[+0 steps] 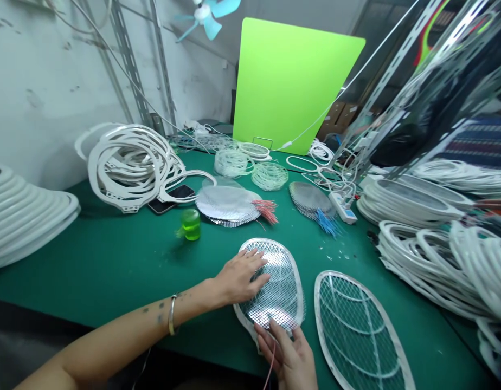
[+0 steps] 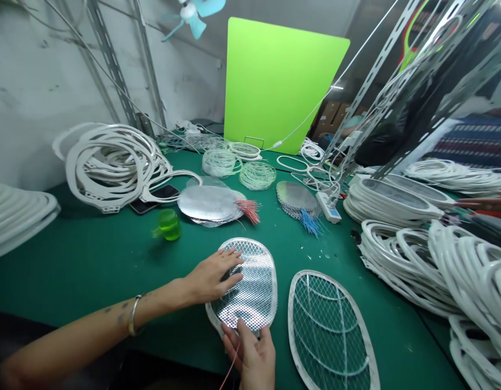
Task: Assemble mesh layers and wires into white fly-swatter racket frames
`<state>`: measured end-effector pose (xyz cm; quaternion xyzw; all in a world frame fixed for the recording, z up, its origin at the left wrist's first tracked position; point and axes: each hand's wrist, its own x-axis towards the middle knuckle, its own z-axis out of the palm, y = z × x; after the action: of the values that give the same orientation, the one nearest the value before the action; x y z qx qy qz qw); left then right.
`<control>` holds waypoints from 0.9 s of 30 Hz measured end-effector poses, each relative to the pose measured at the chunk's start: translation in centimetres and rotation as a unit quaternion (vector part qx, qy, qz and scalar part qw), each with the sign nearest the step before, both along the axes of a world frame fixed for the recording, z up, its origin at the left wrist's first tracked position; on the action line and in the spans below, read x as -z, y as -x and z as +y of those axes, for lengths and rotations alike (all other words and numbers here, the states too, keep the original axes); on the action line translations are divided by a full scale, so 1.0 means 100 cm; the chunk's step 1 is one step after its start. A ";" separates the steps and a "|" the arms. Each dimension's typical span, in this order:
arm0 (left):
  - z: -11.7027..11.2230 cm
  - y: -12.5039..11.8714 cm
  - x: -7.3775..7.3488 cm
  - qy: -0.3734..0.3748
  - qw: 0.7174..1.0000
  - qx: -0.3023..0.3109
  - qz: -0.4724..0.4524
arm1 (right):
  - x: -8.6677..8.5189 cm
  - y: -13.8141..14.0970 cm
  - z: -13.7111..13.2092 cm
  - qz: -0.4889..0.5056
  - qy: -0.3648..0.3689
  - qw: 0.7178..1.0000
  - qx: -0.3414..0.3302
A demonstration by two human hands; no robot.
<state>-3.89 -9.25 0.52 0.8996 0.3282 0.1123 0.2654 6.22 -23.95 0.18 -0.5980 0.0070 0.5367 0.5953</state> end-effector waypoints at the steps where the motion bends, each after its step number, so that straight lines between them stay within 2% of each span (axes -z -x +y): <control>1: 0.003 -0.005 0.003 -0.002 1.000 0.003 0.018 | 0.001 0.000 0.001 0.000 -0.002 1.000 0.001; 7: 0.015 -0.027 0.016 0.000 0.995 0.008 0.095 | 0.003 0.003 0.006 0.014 0.021 1.000 -0.002; 11: 0.015 -0.031 0.024 -0.026 0.995 0.005 0.094 | 0.006 0.003 0.008 0.025 0.016 1.000 -0.003; 15: 0.009 -0.035 0.031 -0.034 0.995 -0.024 0.090 | 0.011 0.002 0.007 0.028 0.014 0.999 -0.016; 22: 0.000 -0.044 0.034 -0.030 0.994 -0.069 0.085 | 0.013 0.003 0.008 0.018 0.010 1.000 -0.018; 27: 0.001 -0.041 0.033 -0.011 0.995 -0.064 0.074 | 0.012 0.004 0.009 0.012 0.012 0.999 -0.029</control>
<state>0.22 -9.18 -2.76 0.8853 0.4031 0.0657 0.2223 5.84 -23.09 -1.00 -0.5987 0.0038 0.5606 0.5721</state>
